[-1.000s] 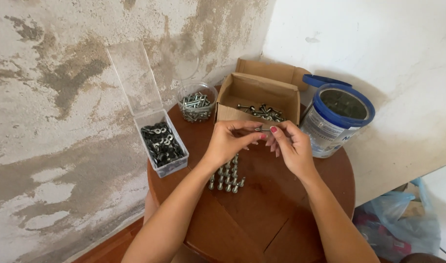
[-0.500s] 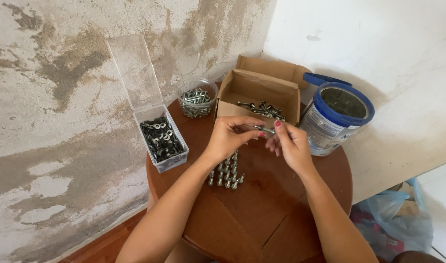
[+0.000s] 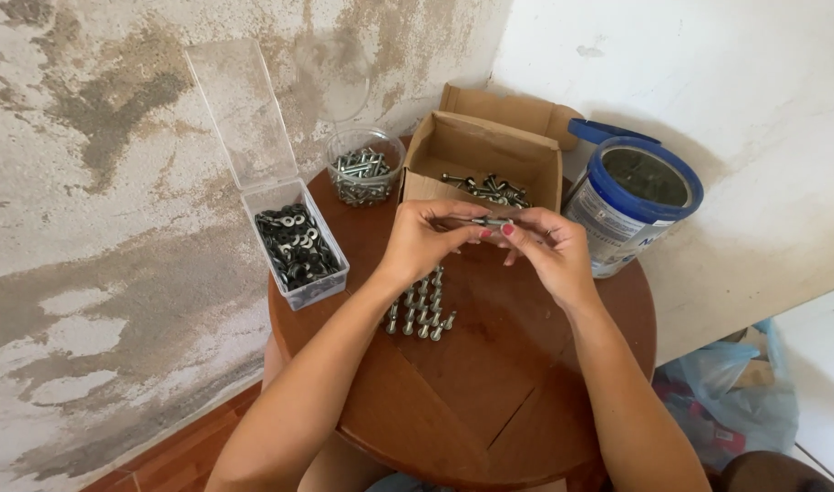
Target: Assembling screws and washers and arranging them in a grid on a table.
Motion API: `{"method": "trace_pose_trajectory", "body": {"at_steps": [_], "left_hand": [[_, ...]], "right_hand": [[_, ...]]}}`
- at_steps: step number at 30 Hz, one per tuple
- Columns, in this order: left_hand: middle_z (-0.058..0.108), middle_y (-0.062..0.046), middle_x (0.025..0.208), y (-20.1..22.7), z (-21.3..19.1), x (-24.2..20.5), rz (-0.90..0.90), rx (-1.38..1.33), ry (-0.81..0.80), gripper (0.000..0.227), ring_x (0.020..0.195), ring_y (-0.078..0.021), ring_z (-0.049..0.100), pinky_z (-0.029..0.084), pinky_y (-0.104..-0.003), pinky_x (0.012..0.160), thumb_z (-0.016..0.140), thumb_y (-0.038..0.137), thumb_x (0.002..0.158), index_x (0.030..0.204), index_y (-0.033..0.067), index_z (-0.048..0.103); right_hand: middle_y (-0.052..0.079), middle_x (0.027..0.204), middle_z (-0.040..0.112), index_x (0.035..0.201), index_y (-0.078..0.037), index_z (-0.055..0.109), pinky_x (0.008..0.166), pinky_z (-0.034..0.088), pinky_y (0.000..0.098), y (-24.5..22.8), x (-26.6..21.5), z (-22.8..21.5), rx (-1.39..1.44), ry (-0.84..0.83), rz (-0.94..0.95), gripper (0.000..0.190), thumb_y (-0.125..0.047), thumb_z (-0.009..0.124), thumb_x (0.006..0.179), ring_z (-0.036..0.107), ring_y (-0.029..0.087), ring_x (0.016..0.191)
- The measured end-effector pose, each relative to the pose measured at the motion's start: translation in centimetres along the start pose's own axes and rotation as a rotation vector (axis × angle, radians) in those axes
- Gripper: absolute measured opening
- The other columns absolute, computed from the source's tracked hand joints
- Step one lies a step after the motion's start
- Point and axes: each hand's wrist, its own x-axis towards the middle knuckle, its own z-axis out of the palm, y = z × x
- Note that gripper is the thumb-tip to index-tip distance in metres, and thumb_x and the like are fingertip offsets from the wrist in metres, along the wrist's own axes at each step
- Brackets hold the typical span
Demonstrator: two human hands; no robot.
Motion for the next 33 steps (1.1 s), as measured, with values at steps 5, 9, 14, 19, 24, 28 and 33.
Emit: {"method": "trace_pose_trajectory", "body": {"at_steps": [5,9,14,19,24,28,33], "left_hand": [[0.077,-0.024,0.095,0.0,0.4,-0.2,-0.015,-0.007,-0.039,0.028,0.075,-0.0214,0.077,0.062,-0.024,0.054,0.085,-0.002,0.076,0.103,0.0009,0.078],[0.077,-0.024,0.096,0.4,0.5,-0.5,-0.041,-0.067,-0.02,0.031,0.08,-0.0227,0.076,0.065,-0.028,0.059,0.086,-0.003,0.075,0.105,0.0001,0.078],[0.078,-0.022,0.098,0.6,0.4,-0.1,-0.043,0.018,-0.009,0.029,0.081,-0.0219,0.075,0.066,-0.032,0.062,0.087,-0.001,0.076,0.103,0.002,0.079],[0.076,-0.022,0.097,-0.1,0.0,0.0,-0.12,0.053,0.024,0.027,0.076,-0.0219,0.077,0.065,-0.029,0.059,0.084,-0.002,0.081,0.106,0.0002,0.077],[0.074,-0.024,0.098,0.6,0.1,-0.1,-0.122,0.092,-0.005,0.027,0.077,-0.0236,0.076,0.065,-0.032,0.059,0.084,-0.002,0.083,0.109,-0.0021,0.074],[0.073,-0.026,0.098,1.2,-0.1,-0.1,-0.119,0.182,-0.02,0.029,0.077,-0.0239,0.075,0.064,-0.032,0.06,0.086,-0.002,0.084,0.11,-0.0026,0.074],[0.073,-0.024,0.093,2.2,0.5,-0.1,-0.134,0.167,-0.022,0.028,0.077,-0.0218,0.074,0.063,-0.029,0.061,0.085,-0.003,0.084,0.109,-0.002,0.074]], "right_hand": [[0.024,0.075,0.071,0.098,0.008,0.072,0.042,0.057,0.0309,0.6,0.0,-0.4,-0.049,-0.014,0.015,0.022,-0.012,0.066,0.103,0.071,0.024,0.061],[0.018,0.055,0.065,0.075,-0.001,0.069,0.036,0.049,0.0265,-0.5,0.2,0.5,-0.153,-0.008,-0.019,0.038,-0.022,0.063,0.107,0.062,0.019,0.042],[0.024,0.09,0.074,0.11,0.007,0.07,0.047,0.062,0.0365,0.5,0.1,-0.4,-0.057,0.017,-0.039,0.02,-0.009,0.072,0.097,0.074,0.025,0.07],[0.019,0.108,0.074,0.108,0.004,0.07,0.056,0.065,0.0321,-0.9,-0.2,-0.1,0.037,-0.034,-0.059,0.026,-0.001,0.083,0.086,0.075,0.022,0.081],[0.019,0.108,0.074,0.109,0.003,0.07,0.056,0.065,0.0298,0.2,-0.2,-0.6,0.001,-0.034,-0.061,0.026,-0.003,0.083,0.087,0.074,0.019,0.08],[0.019,0.109,0.074,0.111,0.001,0.072,0.055,0.065,0.0278,1.5,0.1,-0.6,0.038,-0.038,-0.019,0.024,-0.009,0.081,0.09,0.075,0.019,0.078],[0.019,0.097,0.075,0.108,0.002,0.071,0.053,0.065,0.0295,0.5,0.1,-0.7,0.018,-0.106,-0.038,0.019,-0.014,0.072,0.099,0.075,0.02,0.075]]}}
